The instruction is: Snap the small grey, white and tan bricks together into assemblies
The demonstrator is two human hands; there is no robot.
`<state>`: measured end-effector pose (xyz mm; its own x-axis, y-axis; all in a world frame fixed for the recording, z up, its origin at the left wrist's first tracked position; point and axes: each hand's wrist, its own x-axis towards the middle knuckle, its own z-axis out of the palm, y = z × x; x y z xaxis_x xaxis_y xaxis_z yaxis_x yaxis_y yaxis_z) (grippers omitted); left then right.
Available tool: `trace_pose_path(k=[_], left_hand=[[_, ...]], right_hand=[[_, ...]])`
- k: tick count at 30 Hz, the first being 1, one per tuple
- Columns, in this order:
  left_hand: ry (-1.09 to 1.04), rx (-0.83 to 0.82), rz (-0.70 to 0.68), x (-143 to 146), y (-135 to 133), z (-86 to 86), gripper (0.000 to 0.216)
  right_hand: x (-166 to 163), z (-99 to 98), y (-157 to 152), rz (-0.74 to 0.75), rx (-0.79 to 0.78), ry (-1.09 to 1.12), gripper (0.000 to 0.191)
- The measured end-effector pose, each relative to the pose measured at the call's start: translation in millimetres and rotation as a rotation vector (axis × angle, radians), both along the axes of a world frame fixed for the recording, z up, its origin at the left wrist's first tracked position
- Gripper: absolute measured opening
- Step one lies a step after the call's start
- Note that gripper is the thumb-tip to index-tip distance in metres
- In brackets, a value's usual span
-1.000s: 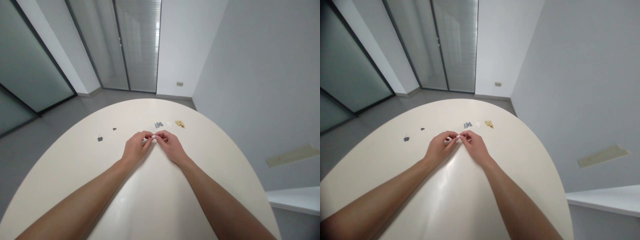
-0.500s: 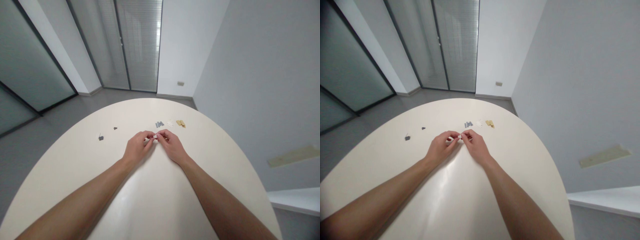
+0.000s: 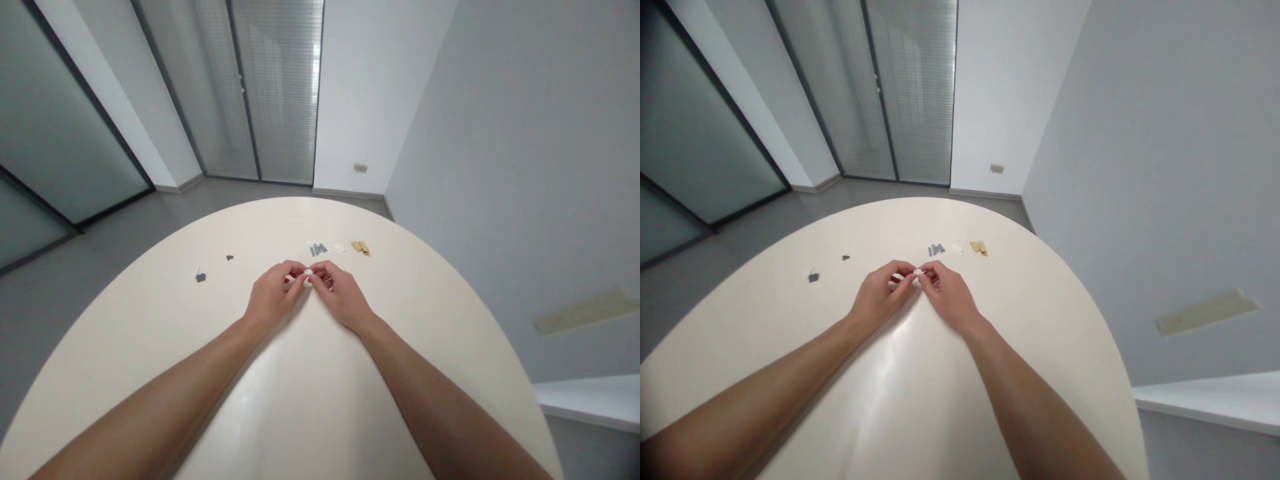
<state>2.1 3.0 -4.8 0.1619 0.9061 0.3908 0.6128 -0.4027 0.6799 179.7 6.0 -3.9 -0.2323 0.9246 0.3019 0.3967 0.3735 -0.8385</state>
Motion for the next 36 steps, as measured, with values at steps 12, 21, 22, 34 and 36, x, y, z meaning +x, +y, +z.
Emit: trace_pose_path(k=[12,21,22,34,36], left_hand=[[-0.051,-0.016,0.005,0.9,0.7,-1.5,0.014],[-0.07,0.015,-0.036,0.5,0.3,-2.6,0.016],[-0.068,0.016,-0.037,0.2,0.5,-3.1,0.017],[-0.043,-0.009,-0.012,-0.1,1.1,-1.6,0.014],[-0.042,-0.018,-0.008,0.0,1.0,-1.2,0.014]], right_hand=[[-0.5,-0.9,0.5,0.011,0.002,0.007,0.017],[0.1,-1.6,-0.1,0.004,-0.014,0.018,0.021],[0.0,-1.4,-0.1,0.005,-0.013,0.019,0.021],[0.2,-0.2,-0.7,0.01,0.006,0.005,0.024],[-0.2,-1.1,-0.3,0.009,0.005,0.012,0.024]])
